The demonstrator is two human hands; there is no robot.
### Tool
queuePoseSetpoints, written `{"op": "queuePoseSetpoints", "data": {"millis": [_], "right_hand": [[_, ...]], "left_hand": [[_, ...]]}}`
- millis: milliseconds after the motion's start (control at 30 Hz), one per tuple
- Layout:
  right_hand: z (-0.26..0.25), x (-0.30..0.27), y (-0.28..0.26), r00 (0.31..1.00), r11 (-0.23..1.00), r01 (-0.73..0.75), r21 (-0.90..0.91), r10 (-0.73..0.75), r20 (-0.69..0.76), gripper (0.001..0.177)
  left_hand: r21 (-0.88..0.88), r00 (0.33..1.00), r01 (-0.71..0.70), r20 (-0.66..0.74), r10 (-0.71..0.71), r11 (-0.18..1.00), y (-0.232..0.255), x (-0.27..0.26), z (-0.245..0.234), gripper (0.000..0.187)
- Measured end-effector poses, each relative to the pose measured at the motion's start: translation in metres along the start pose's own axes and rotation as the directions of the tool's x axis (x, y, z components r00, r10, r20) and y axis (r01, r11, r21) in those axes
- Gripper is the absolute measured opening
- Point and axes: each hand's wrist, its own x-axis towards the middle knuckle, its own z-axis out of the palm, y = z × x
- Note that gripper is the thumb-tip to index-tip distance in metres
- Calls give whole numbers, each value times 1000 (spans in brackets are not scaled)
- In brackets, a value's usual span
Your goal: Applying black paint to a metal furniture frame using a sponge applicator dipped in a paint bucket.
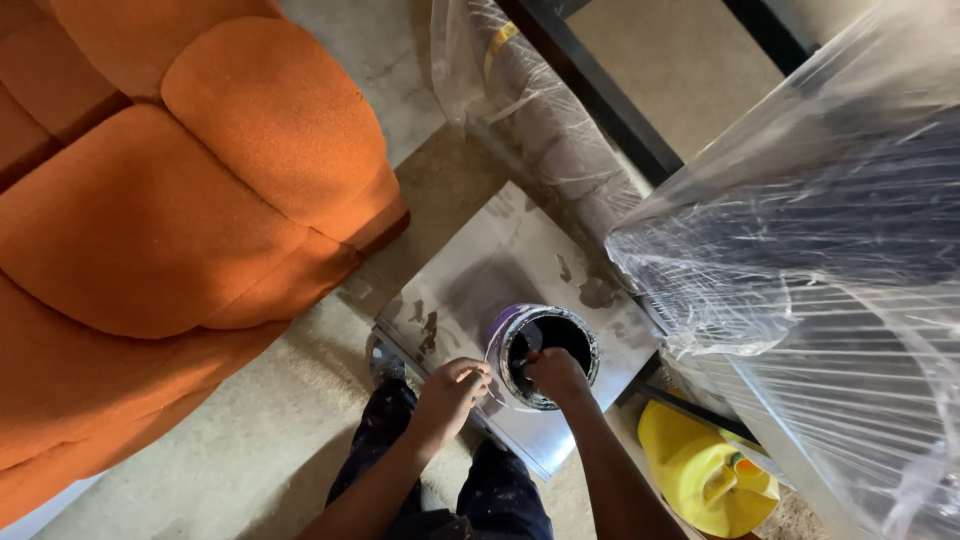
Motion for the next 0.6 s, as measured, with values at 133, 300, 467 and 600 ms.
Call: {"op": "queuePoseSetpoints", "data": {"millis": [133, 300, 467, 600], "right_hand": [[-15, -25, -23, 996, 994, 18, -108, -8, 93, 34], [-14, -1, -4, 973, 891, -225, 395, 183, 141, 25], [14, 18, 15, 990, 880, -123, 458, 143, -9, 25], [4, -16, -6, 998, 936, -60, 347, 56, 22, 17]], "left_hand": [[35, 999, 24, 26, -25, 999, 10, -6, 2, 45], [29, 998, 57, 35, -58, 998, 16, -15, 4, 43], [11, 997, 68, 32, -68, 998, 7, -9, 4, 43], [16, 997, 58, 41, -59, 998, 17, -11, 5, 44]]}}
